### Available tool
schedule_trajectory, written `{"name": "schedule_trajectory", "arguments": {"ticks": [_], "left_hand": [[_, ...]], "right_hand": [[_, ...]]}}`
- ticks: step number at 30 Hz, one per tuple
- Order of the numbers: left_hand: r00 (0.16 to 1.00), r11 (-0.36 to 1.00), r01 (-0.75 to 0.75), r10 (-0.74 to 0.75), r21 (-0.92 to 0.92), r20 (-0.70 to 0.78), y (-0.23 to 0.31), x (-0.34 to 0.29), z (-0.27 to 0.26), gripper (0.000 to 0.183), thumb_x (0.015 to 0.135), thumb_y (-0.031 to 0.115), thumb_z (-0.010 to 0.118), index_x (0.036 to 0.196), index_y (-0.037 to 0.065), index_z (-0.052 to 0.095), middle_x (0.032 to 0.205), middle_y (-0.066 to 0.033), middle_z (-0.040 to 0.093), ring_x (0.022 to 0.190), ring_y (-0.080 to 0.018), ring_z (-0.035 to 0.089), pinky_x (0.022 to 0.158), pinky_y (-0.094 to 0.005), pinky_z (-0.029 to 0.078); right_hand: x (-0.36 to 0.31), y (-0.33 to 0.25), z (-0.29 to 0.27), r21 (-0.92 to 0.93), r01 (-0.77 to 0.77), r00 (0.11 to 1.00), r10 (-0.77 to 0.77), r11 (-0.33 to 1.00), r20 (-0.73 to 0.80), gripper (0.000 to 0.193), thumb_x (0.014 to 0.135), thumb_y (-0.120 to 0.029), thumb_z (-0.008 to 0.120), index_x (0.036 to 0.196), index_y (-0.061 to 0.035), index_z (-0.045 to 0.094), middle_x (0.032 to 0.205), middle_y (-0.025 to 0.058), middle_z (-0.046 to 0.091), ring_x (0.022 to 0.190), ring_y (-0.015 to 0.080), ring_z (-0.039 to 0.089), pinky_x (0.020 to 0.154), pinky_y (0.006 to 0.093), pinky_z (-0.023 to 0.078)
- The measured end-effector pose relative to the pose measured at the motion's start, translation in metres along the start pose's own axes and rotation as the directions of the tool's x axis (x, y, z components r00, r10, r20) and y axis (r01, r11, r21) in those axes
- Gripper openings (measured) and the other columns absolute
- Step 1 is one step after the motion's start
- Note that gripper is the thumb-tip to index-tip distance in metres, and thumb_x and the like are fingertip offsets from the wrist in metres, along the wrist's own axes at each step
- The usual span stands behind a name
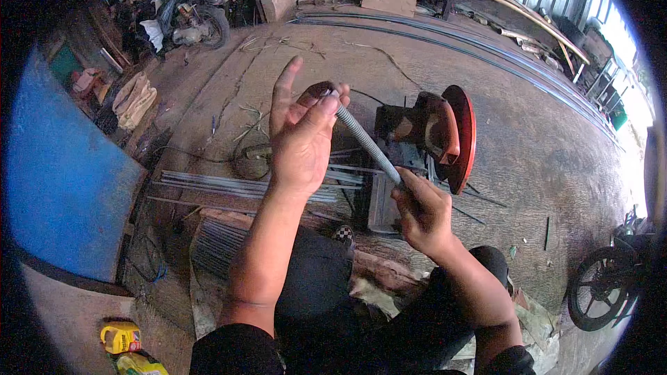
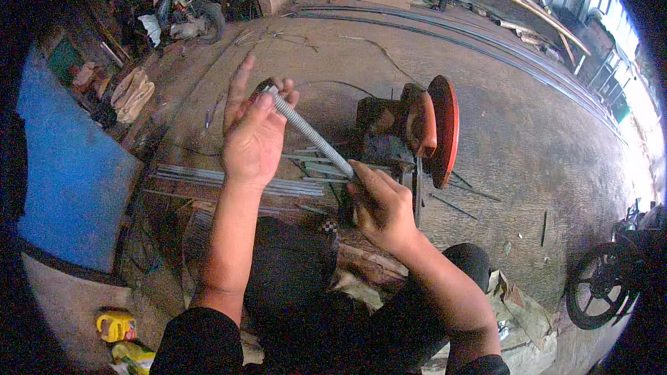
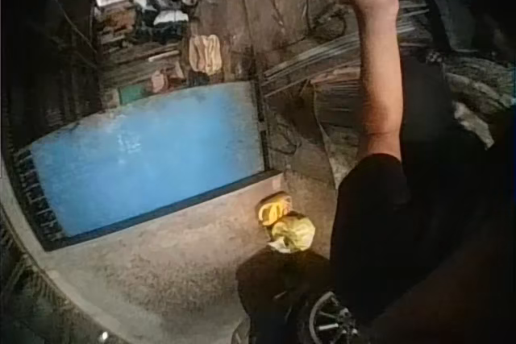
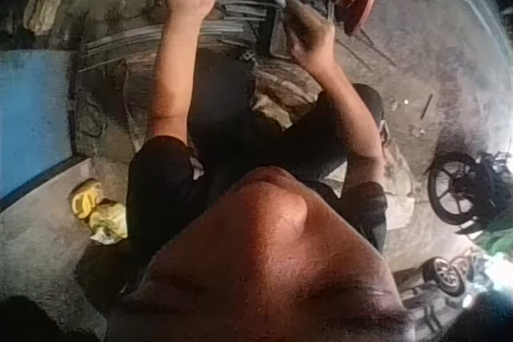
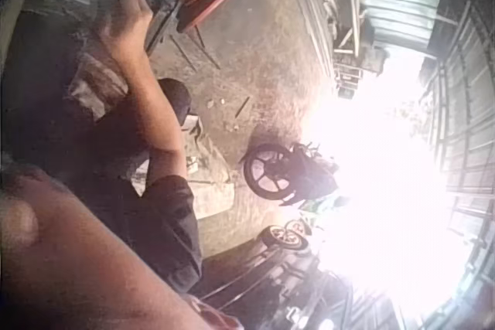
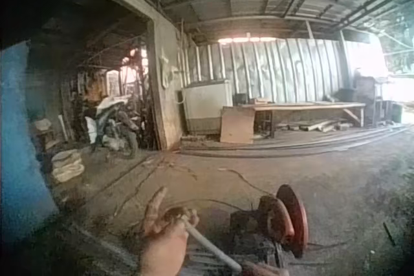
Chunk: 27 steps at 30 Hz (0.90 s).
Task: Cutting and grinding a metal rod using a circular cut-off saw.
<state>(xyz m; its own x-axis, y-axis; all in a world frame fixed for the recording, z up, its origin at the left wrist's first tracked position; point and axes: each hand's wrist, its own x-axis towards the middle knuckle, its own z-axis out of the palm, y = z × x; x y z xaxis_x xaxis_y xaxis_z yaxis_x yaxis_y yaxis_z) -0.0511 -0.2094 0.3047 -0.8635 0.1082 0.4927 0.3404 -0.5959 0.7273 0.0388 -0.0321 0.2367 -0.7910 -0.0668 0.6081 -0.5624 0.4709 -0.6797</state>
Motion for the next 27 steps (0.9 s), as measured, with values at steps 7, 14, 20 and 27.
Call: {"name": "schedule_trajectory", "arguments": {"ticks": [7, 14, 20, 27], "left_hand": [[0.999, 0.993, -0.027, 0.024, -0.113, -0.023, 0.0016, 0.0008, 0.0002, 0.06, 0.082, 0.003, 0.049, 0.136, 0.009, 0.024, 0.116, -0.0189, 0.053, 0.108, -0.0261, 0.053, 0.095, -0.042, 0.04], [0.998, 0.989, -0.061, 0.064, -0.135, 0.017, 0.0023, 0.0001, 0.0027, 0.061, 0.083, 0.003, 0.051, 0.136, 0.004, 0.023, 0.105, -0.0176, 0.058, 0.101, -0.0263, 0.056, 0.095, -0.0397, 0.041], [1.0, 0.976, 0.001, 0.005, -0.218, 0.03, 0.0023, -0.0001, 0.0006, 0.065, 0.081, -0.001, 0.053, 0.137, 0.007, 0.022, 0.105, -0.0177, 0.058, 0.102, -0.0245, 0.056, 0.094, -0.0374, 0.041], [0.997, 0.963, 0.017, 0.005, -0.27, 0.079, 0.0031, -0.0033, 0.0003, 0.064, 0.081, 0.004, 0.052, 0.139, 0.007, 0.024, 0.106, -0.0143, 0.056, 0.111, -0.0283, 0.051, 0.1, -0.0434, 0.036]], "right_hand": [[0.0013, 0.0002, 0.0006, 0.006, 0.029, 0.999, -0.029, 1.0, -0.019, 0.036, 0.075, 0.006, 0.06, 0.111, 0.0041, 0.056, 0.085, 0.0195, 0.06, 0.07, 0.0323, 0.061, 0.064, 0.0337, 0.048], [0.0008, -0.0033, -0.0014, -0.006, -0.031, 0.999, 0.032, 0.999, 0.032, 0.036, 0.076, 0.005, 0.059, 0.111, 0.0038, 0.056, 0.084, 0.0188, 0.059, 0.071, 0.0321, 0.061, 0.065, 0.0334, 0.048], [0.0001, -0.0045, -0.0021, -0.005, -0.033, 0.999, 0.033, 0.999, 0.031, 0.036, 0.076, 0.005, 0.059, 0.111, 0.0038, 0.056, 0.083, 0.0192, 0.059, 0.071, 0.0332, 0.06, 0.065, 0.0336, 0.048], [0.0, -0.0006, 0.0013, -0.011, -0.001, 1.0, 0.001, 1.0, -0.015, 0.035, 0.076, 0.005, 0.06, 0.111, 0.0041, 0.056, 0.084, 0.0192, 0.06, 0.07, 0.0331, 0.06, 0.064, 0.0332, 0.048]]}}
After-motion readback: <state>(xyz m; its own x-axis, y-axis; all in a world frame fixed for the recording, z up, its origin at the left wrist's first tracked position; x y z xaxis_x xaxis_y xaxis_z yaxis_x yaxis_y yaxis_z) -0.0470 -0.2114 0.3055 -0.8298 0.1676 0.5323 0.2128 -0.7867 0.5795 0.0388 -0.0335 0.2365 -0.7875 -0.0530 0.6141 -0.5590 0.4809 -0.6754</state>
